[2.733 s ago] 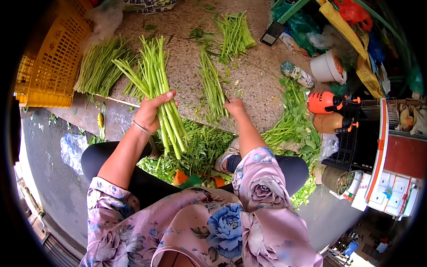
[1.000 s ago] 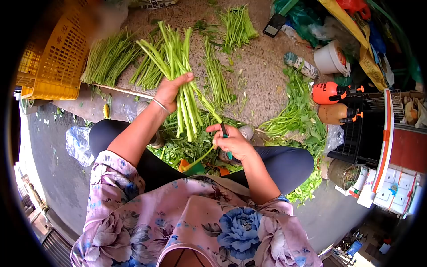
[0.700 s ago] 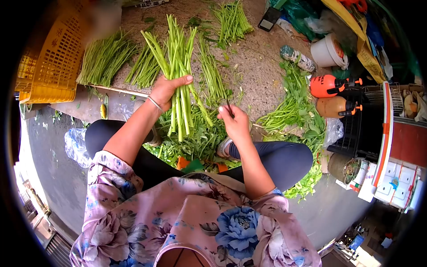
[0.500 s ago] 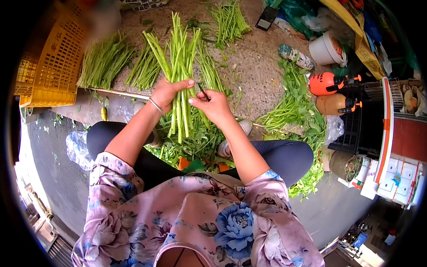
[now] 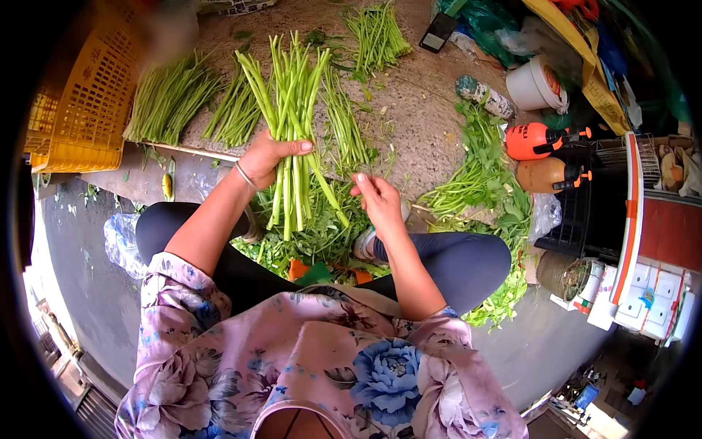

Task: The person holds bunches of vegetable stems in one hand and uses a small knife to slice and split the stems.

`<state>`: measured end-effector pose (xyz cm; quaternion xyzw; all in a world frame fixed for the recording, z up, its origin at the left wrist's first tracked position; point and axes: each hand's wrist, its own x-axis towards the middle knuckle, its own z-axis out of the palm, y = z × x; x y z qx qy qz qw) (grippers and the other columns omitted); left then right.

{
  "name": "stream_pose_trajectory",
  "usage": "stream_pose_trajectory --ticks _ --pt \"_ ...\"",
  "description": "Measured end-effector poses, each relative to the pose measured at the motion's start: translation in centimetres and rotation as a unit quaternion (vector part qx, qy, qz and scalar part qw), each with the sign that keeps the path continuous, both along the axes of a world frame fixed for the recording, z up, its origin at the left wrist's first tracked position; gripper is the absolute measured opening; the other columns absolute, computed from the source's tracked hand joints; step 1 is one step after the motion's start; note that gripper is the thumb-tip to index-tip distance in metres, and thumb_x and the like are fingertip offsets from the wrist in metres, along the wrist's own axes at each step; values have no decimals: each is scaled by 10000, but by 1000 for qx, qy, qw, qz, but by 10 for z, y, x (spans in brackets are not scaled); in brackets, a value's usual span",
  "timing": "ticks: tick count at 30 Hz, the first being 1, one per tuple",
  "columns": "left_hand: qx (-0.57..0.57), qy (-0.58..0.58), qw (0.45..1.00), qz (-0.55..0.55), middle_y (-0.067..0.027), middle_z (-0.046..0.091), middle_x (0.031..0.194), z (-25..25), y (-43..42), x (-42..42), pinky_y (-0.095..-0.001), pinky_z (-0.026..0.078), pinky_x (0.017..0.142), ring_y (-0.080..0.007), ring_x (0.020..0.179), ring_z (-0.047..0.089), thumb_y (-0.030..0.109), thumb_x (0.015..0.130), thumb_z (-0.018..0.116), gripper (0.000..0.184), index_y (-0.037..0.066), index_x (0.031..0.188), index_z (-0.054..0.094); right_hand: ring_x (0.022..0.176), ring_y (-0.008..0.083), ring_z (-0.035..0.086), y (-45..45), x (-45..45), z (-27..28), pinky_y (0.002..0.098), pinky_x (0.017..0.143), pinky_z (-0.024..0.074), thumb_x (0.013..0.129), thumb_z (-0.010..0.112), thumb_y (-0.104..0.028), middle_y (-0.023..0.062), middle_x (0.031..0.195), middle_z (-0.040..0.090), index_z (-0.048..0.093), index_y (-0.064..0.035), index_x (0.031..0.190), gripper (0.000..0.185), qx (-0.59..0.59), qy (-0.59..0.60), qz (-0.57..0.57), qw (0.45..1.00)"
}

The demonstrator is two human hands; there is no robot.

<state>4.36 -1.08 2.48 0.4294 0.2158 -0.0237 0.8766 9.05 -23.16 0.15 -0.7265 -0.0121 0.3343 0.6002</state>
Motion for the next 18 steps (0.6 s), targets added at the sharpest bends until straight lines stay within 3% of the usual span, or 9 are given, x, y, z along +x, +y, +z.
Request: stream_pose_trajectory --ticks 2,6,16,18 --pt "7 -8 1000 -27 -49 610 850 -1 -3 0 -286 469 742 -154 794 581 -14 663 703 353 29 980 554 534 34 366 18 10 20 150 430 279 874 499 -308 -9 723 509 507 -22 1143 393 103 4 46 994" --pt "11 -31 998 -56 -64 610 876 0 -6 -1 -287 477 738 -165 803 588 -23 678 682 333 18 982 553 540 28 364 49 9 35 142 430 274 877 501 -283 -21 690 471 416 -48 1254 453 140 -31 124 982" --pt "21 -32 999 -33 -68 598 870 -2 -1 -7 -278 486 733 -162 811 580 -23 685 675 326 16 979 541 506 14 346 55 3 36 155 405 272 866 531 -217 -58 620 413 446 -94 1242 405 125 77 90 985" --pt "35 -24 999 -24 -64 592 862 0 2 -9 -274 487 728 -158 809 576 -21 678 681 352 21 992 528 512 14 352 54 1 28 156 398 271 868 526 -218 -58 614 407 447 -88 1240 402 120 20 40 992"
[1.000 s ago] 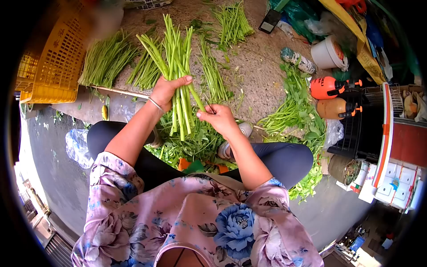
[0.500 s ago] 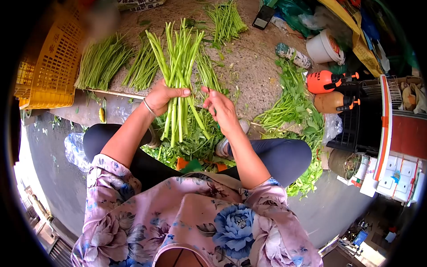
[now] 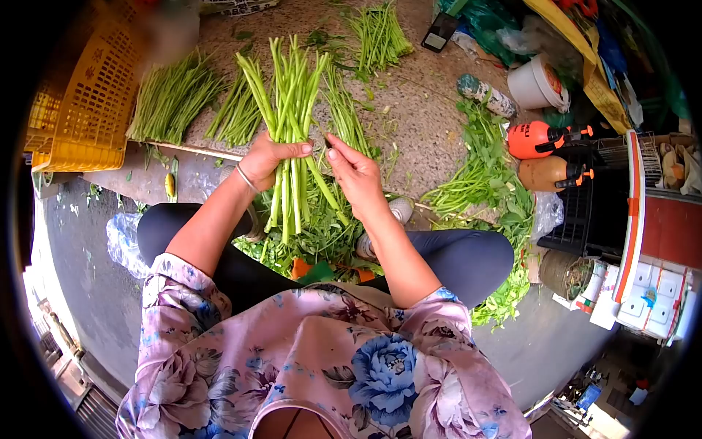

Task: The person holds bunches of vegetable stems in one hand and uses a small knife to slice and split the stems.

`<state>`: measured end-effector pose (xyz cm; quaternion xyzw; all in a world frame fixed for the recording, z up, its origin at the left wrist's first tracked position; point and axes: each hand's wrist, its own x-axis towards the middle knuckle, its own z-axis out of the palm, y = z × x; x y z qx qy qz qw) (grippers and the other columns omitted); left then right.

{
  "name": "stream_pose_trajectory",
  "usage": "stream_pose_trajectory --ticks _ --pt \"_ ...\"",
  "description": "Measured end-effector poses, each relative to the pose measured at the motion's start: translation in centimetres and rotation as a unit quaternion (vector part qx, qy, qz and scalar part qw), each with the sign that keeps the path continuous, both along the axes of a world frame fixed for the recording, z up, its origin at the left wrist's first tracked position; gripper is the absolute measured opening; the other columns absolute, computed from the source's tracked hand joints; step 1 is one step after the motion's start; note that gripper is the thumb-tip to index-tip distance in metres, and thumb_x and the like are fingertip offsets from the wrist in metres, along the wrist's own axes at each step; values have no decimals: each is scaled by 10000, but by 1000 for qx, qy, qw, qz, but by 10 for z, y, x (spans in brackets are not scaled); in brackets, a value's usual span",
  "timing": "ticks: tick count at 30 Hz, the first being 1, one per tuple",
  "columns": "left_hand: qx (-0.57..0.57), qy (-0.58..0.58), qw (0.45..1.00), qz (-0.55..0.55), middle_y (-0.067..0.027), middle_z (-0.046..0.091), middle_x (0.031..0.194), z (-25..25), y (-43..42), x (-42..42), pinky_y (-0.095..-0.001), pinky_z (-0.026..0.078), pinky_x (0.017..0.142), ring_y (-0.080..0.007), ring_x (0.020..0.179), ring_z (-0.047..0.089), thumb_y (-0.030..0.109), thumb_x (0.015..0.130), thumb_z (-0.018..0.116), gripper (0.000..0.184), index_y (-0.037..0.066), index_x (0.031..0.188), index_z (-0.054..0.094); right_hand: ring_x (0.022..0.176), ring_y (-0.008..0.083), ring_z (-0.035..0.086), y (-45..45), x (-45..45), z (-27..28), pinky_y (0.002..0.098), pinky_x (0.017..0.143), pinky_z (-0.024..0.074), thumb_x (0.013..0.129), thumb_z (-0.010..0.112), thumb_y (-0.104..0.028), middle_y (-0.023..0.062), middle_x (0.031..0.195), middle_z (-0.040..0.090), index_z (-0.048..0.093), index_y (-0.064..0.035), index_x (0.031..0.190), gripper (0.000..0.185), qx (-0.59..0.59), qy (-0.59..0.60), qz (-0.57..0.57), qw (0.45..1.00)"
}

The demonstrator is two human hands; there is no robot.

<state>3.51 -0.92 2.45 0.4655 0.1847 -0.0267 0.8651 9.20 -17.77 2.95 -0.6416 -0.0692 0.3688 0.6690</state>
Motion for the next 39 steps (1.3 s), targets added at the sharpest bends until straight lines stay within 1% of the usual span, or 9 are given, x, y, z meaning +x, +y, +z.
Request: stream_pose_trajectory --ticks 5,9,11,15,18,26,31,34,39 --pt "-26 2 998 49 -45 591 833 3 3 -2 -290 484 710 -155 772 579 -26 663 696 347 36 964 533 498 14 360 -15 0 -6 153 375 261 854 544 -276 -19 677 537 498 -63 1179 390 -83 35 -133 987" --pt "-43 10 998 37 -42 592 833 -1 3 -3 -282 488 719 -155 781 580 -10 664 702 342 43 959 539 527 21 402 -29 -19 -8 164 450 321 841 562 -277 25 753 611 597 -8 983 306 -38 38 130 990" --pt "-33 6 999 43 -44 596 824 -1 2 -4 -290 494 697 -162 761 584 3 674 699 323 42 954 541 570 31 460 -30 -24 -7 167 516 368 825 588 -225 37 786 620 603 5 961 268 -39 43 132 990" --pt "-98 -17 995 15 -73 611 833 -5 4 -3 -304 506 661 -177 716 591 43 718 674 310 25 995 536 458 0 354 -26 -31 -10 149 392 245 796 625 -172 12 708 601 609 -22 951 216 18 -6 15 1000" --pt "-95 47 991 87 -83 621 874 -6 3 -4 -312 509 677 -171 750 591 71 727 670 344 36 1034 520 537 24 442 -21 -35 -20 158 465 337 737 672 -55 1 702 579 600 -8 868 157 28 -71 -105 992" --pt "-89 65 992 53 -71 593 823 -13 -8 -9 -337 521 664 -196 758 595 30 734 649 238 28 945 538 634 42 465 2 -54 -34 179 615 396 729 671 -22 -16 700 545 591 6 832 133 17 -76 -89 993" --pt "-140 42 989 9 -83 588 792 -8 -4 -13 -356 533 654 -240 747 610 -36 697 655 273 9 932 522 600 29 442 -1 -51 -32 163 546 368 772 650 -105 -36 662 513 590 -1 847 142 -12 -131 -47 990" --pt "-104 43 994 -15 -78 590 797 -6 -5 -13 -338 532 647 -211 711 610 -38 691 660 303 7 958 525 542 36 392 -8 -27 -16 155 424 300 897 433 -358 -27 673 464 553 -11 997 380 16 -16 -73 997" --pt "0 53 996 -67 -73 582 781 5 -12 -15 -313 516 611 -180 664 589 -38 678 671 342 12 978 515 536 34 379 3 14 14 162 432 285 898 452 -299 -28 702 462 439 -18 1223 430 118 -19 -69 990"
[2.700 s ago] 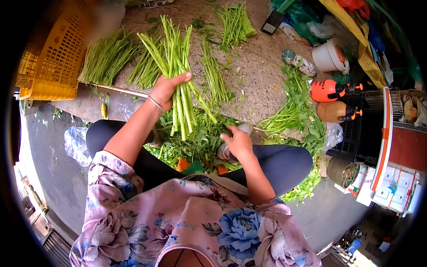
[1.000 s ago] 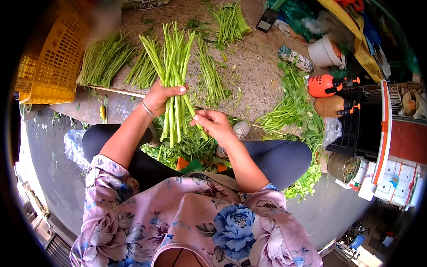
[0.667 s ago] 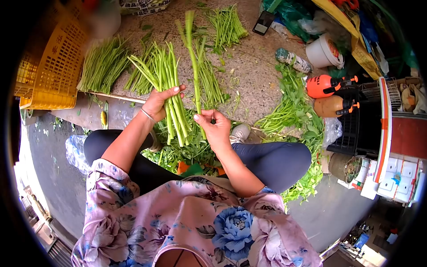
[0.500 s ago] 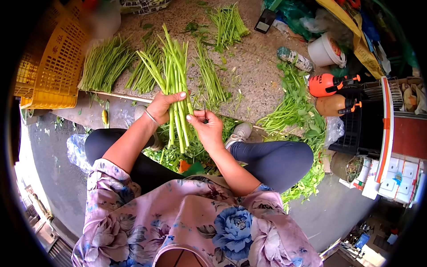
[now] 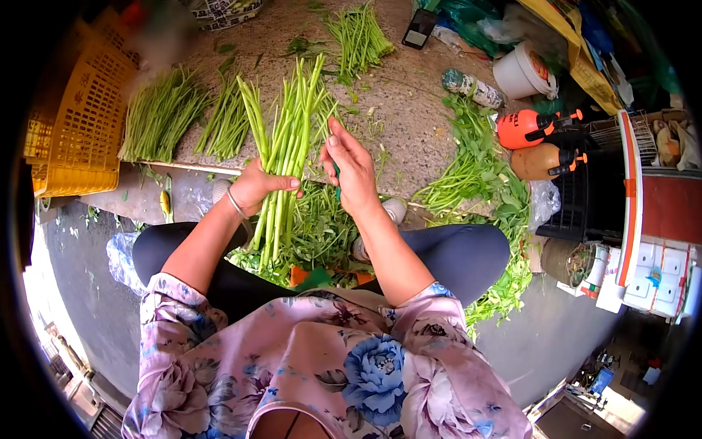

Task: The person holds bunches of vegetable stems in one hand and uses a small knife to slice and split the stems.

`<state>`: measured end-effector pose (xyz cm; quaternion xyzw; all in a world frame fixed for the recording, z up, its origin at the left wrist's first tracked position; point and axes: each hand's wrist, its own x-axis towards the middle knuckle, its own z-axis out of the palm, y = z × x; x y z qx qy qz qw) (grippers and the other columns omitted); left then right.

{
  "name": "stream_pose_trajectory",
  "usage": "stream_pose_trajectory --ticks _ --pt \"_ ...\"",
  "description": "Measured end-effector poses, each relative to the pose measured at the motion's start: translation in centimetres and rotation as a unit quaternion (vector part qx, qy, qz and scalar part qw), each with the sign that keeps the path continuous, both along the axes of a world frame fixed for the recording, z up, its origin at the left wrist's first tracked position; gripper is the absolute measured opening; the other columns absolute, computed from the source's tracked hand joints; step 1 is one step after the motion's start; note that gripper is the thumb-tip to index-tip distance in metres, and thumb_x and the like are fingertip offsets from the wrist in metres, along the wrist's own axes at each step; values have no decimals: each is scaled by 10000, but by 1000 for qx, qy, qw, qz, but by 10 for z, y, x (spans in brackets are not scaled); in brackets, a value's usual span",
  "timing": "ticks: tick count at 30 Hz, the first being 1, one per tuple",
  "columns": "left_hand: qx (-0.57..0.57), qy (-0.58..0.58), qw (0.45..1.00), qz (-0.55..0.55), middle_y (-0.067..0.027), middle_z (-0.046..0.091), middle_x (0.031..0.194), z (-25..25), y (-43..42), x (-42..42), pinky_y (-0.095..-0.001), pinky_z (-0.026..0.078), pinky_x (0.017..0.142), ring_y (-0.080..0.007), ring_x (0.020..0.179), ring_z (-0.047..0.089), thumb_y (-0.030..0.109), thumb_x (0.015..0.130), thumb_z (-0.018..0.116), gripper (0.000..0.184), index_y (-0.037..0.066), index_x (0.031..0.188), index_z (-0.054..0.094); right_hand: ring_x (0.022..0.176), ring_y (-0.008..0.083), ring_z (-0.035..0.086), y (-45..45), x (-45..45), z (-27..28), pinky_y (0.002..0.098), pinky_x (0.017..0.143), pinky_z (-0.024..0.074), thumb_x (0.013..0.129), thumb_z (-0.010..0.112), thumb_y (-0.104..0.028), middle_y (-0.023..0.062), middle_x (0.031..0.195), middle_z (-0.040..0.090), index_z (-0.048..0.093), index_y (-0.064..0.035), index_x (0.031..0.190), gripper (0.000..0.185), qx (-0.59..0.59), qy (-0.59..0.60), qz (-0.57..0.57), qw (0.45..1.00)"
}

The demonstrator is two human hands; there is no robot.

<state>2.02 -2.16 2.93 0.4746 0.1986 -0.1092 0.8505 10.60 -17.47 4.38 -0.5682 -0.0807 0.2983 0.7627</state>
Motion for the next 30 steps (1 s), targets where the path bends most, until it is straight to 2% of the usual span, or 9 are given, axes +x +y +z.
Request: stream_pose_trajectory --ticks 6,10,14,17,24,25,26,28,30 --pt "29 -1 999 -21 -77 596 786 -8 5 2 -297 500 613 -177 668 592 -72 663 660 359 3 988 527 486 18 315 -13 20 -29 166 435 251 858 544 -160 -67 593 410 519 -44 1165 329 -136 -140 -70 978" --pt "129 24 990 -47 -71 620 846 -24 8 0 -279 486 683 -152 712 587 -84 638 649 382 5 1000 564 485 23 330 -40 25 -22 168 422 246 867 525 -177 -57 602 418 474 -47 1210 370 -132 -62 -97 985" --pt "353 17 931 -90 -113 634 844 -38 10 -3 -281 477 729 -191 728 605 60 588 727 431 -4 982 563 499 38 354 -46 32 -22 169 408 253 861 524 -219 -28 617 415 351 -39 1289 496 -99 2 33 995" --pt "529 -5 839 -127 -211 604 830 -35 9 -5 -342 481 735 -332 772 594 199 554 741 502 -23 954 532 481 34 348 -45 43 -25 164 405 249 850 546 -224 -45 611 405 410 -24 1241 460 -100 44 47 993" --pt "612 5 775 -157 -226 592 805 -43 20 -8 -370 485 714 -357 754 587 205 574 715 514 -54 962 500 466 17 291 -59 54 -71 187 409 227 836 578 -207 -63 567 365 532 -4 1132 361 -245 -87 42 965" --pt "627 -1 764 -151 -203 604 778 -44 25 -9 -352 489 697 -319 727 603 172 570 719 470 -46 936 519 499 47 365 -66 60 -77 211 446 294 828 585 -222 -7 696 491 564 -31 1103 335 -319 -104 10 942" --pt "627 0 765 -150 -203 604 778 -45 29 -11 -352 489 697 -319 727 603 172 570 719 470 -46 936 519 533 77 439 -74 67 -86 236 484 361 821 593 -238 49 824 616 596 -57 1074 311 -390 -122 -21 913" --pt "440 41 894 -71 -142 615 756 -40 35 -12 -327 495 659 -247 662 607 93 593 705 373 -31 902 540 506 72 420 -87 78 -121 248 469 345 809 610 -258 -3 600 499 533 -3 1138 423 -428 -177 -5 886" --pt "329 52 943 0 -87 604 748 -31 34 -9 -306 498 593 -188 607 589 -1 634 669 268 -9 875 552 570 154 520 -82 84 -141 291 537 401 758 636 -351 67 678 580 577 -47 1085 451 -632 -229 2 740"
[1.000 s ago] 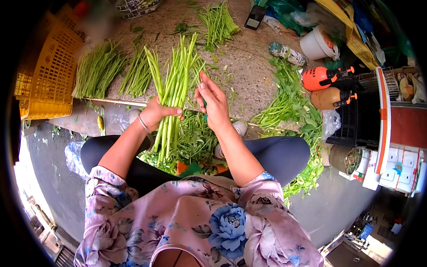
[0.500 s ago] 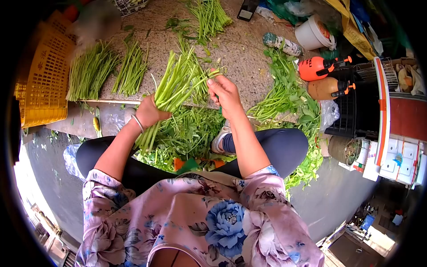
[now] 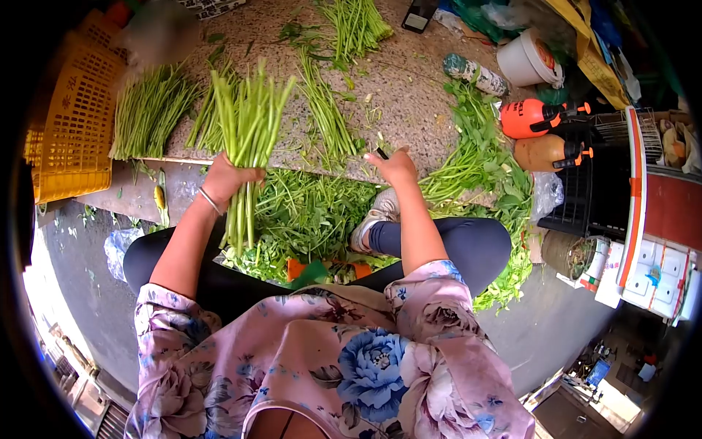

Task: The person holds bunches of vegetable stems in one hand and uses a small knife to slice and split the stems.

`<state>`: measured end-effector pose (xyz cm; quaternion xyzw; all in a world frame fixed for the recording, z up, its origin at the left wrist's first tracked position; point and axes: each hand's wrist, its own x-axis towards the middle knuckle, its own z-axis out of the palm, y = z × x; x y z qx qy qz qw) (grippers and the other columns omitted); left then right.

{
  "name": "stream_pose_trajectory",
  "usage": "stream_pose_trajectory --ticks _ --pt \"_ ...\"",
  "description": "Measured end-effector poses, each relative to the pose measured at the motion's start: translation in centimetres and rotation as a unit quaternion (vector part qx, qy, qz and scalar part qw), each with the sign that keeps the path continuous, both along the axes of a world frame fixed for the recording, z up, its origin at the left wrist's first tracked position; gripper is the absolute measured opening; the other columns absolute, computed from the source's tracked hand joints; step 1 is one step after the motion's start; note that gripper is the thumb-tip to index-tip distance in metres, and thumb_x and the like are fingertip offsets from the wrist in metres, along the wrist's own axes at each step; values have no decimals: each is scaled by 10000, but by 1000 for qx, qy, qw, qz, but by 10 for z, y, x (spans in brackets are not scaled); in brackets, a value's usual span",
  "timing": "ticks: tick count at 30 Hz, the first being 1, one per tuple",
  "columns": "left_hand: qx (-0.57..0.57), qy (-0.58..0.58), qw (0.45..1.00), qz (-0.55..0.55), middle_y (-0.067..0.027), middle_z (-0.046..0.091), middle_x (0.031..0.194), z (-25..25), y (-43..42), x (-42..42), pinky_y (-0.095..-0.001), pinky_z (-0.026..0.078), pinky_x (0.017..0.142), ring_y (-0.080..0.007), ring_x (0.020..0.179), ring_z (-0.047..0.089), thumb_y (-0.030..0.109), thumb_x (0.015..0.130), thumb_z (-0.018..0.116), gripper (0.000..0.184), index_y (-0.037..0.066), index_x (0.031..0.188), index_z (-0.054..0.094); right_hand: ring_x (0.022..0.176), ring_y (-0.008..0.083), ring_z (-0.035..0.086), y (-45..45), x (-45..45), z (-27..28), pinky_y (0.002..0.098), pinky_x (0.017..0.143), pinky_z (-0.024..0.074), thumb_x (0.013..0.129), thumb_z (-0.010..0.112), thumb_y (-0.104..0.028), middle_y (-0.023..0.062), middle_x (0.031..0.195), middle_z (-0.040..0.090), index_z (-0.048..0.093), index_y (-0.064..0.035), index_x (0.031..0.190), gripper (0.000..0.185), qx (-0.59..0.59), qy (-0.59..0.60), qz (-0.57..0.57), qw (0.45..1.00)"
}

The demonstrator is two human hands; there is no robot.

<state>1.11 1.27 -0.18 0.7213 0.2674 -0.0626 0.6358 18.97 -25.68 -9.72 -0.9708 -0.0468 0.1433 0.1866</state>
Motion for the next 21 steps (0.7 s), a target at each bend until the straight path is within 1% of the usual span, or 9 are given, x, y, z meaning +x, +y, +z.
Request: stream_pose_trajectory --ticks 2,3,4,5,12,16,17,18,21 --pt "-285 -31 948 141 -72 593 739 4 3 2 -293 497 541 -185 590 592 -41 680 629 217 7 875 547 633 229 596 7 5 -27 330 594 442 707 655 -435 119 749 637 630 -81 1003 462 -95 -103 5 990" --pt "-303 -33 933 191 -76 587 730 4 4 3 -292 500 523 -190 597 597 -46 698 616 205 15 878 540 626 231 593 22 7 -24 337 588 441 710 649 -426 107 730 634 636 -72 948 425 29 -47 7 998" --pt "-303 -33 928 216 -75 586 739 6 5 6 -298 510 537 -195 606 600 -38 704 613 206 10 888 535 619 233 591 40 7 -18 344 581 439 714 642 -416 94 710 632 642 -64 892 395 154 9 8 988" --pt "-307 -36 925 223 -75 587 746 6 7 6 -302 513 543 -197 612 600 -39 704 613 209 10 891 535 608 232 586 59 7 -13 348 573 437 726 635 -367 96 666 616 629 -61 805 317 105 36 -8 994" --pt "-294 -55 926 231 -53 566 758 -1 14 9 -316 505 583 -202 653 591 2 720 618 251 40 940 504 656 268 594 113 15 -45 377 609 453 698 648 -370 105 727 624 628 -78 831 322 39 57 48 996" --pt "-298 -18 916 267 -65 574 756 8 17 7 -321 504 572 -204 644 595 -15 725 608 201 22 906 528 540 151 524 102 33 -63 311 537 426 693 669 -222 44 634 567 612 -50 798 209 135 135 -7 982" --pt "-298 -18 914 273 -71 579 753 10 18 7 -323 504 559 -205 635 597 -23 728 602 183 12 896 539 501 86 460 97 37 -66 259 458 374 706 652 -167 -4 608 516 602 -41 768 149 196 169 -28 966" --pt "-302 -18 911 279 -71 579 753 8 19 5 -323 504 559 -205 635 597 -23 728 602 183 12 896 539 467 67 429 94 39 -40 228 401 320 726 635 -140 -14 607 519 588 -50 723 102 258 242 -83 931" --pt "-305 -40 906 290 -89 599 762 9 19 1 -308 514 551 -210 643 609 -30 715 622 207 5 905 548 511 67 439 77 54 -31 229 405 328 735 638 -141 21 701 584 562 -63 735 108 306 312 -74 897"
